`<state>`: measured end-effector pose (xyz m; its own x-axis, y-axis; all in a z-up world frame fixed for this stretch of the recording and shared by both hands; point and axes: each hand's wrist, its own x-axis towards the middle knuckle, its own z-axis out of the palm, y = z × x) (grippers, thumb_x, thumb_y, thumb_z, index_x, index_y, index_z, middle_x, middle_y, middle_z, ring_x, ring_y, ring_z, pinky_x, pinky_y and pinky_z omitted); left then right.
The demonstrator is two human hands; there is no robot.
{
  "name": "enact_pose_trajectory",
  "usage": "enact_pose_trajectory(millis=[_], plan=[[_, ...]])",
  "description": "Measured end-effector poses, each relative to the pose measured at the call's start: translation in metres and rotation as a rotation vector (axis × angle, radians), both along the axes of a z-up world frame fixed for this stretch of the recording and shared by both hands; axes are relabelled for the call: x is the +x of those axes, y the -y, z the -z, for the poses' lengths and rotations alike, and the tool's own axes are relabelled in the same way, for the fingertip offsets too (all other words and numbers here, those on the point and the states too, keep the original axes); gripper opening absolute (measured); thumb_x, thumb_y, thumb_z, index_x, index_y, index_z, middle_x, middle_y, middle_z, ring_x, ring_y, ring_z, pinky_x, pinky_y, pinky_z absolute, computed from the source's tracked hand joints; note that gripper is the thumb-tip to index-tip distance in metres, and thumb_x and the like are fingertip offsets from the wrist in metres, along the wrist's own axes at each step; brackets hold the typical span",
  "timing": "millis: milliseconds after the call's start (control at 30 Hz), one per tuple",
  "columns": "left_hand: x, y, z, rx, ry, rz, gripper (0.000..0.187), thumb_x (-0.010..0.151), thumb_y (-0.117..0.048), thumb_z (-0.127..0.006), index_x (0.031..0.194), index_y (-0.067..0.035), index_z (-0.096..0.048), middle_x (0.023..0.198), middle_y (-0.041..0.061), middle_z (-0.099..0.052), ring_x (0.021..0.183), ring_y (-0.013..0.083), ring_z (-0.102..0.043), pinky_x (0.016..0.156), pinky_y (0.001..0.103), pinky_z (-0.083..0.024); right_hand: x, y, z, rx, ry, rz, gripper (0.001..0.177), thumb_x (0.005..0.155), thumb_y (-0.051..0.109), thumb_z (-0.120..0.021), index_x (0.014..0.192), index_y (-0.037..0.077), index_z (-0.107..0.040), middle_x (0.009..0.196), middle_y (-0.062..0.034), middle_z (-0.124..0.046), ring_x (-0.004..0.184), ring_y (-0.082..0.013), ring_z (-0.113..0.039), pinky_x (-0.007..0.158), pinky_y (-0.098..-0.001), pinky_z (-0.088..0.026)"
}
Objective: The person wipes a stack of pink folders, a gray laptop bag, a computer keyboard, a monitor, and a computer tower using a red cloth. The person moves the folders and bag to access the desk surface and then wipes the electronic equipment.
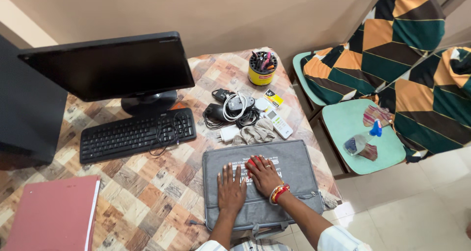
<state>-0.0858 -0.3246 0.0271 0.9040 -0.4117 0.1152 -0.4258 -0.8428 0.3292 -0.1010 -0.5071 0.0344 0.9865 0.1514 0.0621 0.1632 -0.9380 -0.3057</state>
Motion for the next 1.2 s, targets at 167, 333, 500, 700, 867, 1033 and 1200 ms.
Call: enact_pose_trajectory(millis=[167,333,500,700,867,1033,1200], plan=[[0.001,-0.001,0.003,0.02,-0.024,0.002,0.061,0.1,-0.042,-0.047,0.154,-0.014,-0.038,0.161,0.02,-0.029,0.15,0.0372,-0.023,0.121,0.055,-0.015,-0.009,-0.005,0.001,0.033,0.065,0.157,0.046,0.101,0.031,-0.05,0.146,0.023,-0.049,0.158,-0.0131,-0.041,0.146,-0.0386,-0.035,0.117,-0.0581,-0.026],[0.002,-0.001,0.005,0.011,-0.018,0.015,0.061,0.101,-0.041,-0.045,0.155,-0.014,-0.035,0.162,0.021,-0.028,0.15,0.0381,-0.022,0.12,0.056,-0.014,-0.017,-0.007,-0.001,-0.023,0.051,0.359,0.048,0.098,0.032,-0.052,0.145,0.023,-0.05,0.156,-0.0129,-0.042,0.143,-0.0389,-0.038,0.115,-0.0615,-0.029],[0.002,-0.002,0.001,0.009,-0.068,0.022,0.063,0.101,-0.042,-0.045,0.156,-0.013,-0.034,0.163,0.021,-0.026,0.151,0.0385,-0.021,0.121,0.056,-0.014,-0.032,-0.012,0.001,-0.095,0.081,0.582,0.05,0.096,0.032,-0.054,0.145,0.023,-0.048,0.153,-0.0112,-0.045,0.141,-0.0374,-0.04,0.112,-0.0616,-0.031],[0.006,-0.007,0.005,-0.009,-0.088,0.066,0.064,0.103,-0.044,-0.043,0.157,-0.012,-0.032,0.164,0.022,-0.023,0.152,0.0396,-0.019,0.121,0.056,-0.014,-0.047,-0.027,0.016,-0.1,0.07,0.667,0.053,0.095,0.031,-0.055,0.147,0.022,-0.046,0.154,-0.0122,-0.043,0.142,-0.0376,-0.039,0.113,-0.0586,-0.031],[0.01,-0.007,0.008,0.046,-0.181,0.088,0.066,0.104,-0.048,-0.039,0.159,-0.013,-0.028,0.166,0.021,-0.018,0.154,0.0385,-0.014,0.122,0.056,-0.01,-0.061,-0.044,0.03,-0.04,0.064,0.474,0.052,0.094,0.025,-0.057,0.146,0.021,-0.048,0.156,-0.0117,-0.043,0.142,-0.0371,-0.04,0.116,-0.0543,-0.031],[0.013,-0.008,0.0,0.105,-0.269,0.104,0.07,0.104,-0.052,-0.037,0.161,-0.014,-0.024,0.168,0.02,-0.013,0.155,0.0377,-0.01,0.124,0.055,-0.008,-0.077,-0.046,0.033,0.013,0.08,0.351,0.054,0.094,0.024,-0.059,0.147,0.017,-0.049,0.156,-0.0131,-0.042,0.141,-0.0386,-0.042,0.115,-0.0551,-0.032],[0.021,-0.011,-0.012,0.14,-0.343,0.14,0.076,0.101,-0.057,-0.038,0.162,-0.016,-0.02,0.169,0.02,-0.01,0.156,0.0368,-0.008,0.124,0.054,-0.008,-0.085,-0.038,0.01,-0.035,-0.06,0.59,0.049,0.096,0.031,-0.057,0.145,0.029,-0.05,0.159,-0.0109,-0.038,0.145,-0.037,-0.037,0.118,-0.0572,-0.03]])
